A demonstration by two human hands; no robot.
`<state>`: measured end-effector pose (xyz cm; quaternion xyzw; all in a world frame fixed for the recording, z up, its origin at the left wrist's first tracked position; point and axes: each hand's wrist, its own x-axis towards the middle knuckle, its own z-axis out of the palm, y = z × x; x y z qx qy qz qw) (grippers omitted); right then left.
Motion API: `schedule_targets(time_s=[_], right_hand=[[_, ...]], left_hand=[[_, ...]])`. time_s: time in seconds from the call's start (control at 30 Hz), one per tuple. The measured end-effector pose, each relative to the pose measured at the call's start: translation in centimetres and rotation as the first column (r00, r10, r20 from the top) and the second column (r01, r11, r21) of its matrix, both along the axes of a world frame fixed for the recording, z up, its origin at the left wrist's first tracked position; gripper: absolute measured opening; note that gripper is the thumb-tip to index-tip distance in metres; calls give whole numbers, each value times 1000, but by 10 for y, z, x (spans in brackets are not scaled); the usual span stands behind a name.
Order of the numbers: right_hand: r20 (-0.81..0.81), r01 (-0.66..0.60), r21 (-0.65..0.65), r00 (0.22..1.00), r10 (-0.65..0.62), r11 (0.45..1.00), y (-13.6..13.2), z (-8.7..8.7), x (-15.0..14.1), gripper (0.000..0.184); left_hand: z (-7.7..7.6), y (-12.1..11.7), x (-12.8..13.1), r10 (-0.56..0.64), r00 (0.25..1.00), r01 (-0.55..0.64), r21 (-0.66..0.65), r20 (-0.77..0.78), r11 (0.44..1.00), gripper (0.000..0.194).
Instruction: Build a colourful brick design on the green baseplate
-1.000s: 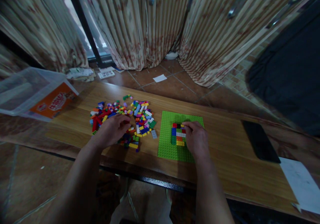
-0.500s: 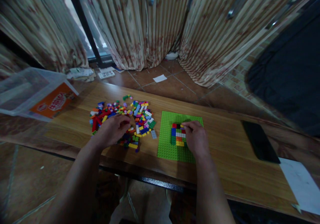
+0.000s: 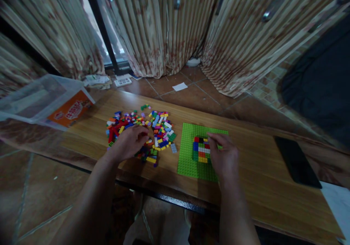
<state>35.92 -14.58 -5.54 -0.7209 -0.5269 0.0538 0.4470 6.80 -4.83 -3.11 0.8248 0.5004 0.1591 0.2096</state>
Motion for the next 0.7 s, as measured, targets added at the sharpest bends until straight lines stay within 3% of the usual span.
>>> schedule_targets(time_s=[0.13,0.3,0.47,0.7], right_hand=[[4,-153,49,988,153,987,0,6,-35,19],[129,-375,-115,912,388,920,3,2,-79,18],[211,-362,-194,892,399,912,9,-6,-95,22],[291,-288,-209,894,341,934,17,-10,-100,22]], left_hand=[[0,0,0,14,1000,-14,0,-8,1000,17],[-1,-1,0,13,1000,-13,16,-12,1000,18],[-1,-2,0,14,1000,-14,26,-23,1000,19],[-1,-2,0,-12,1000,13,34,-23,999,20]])
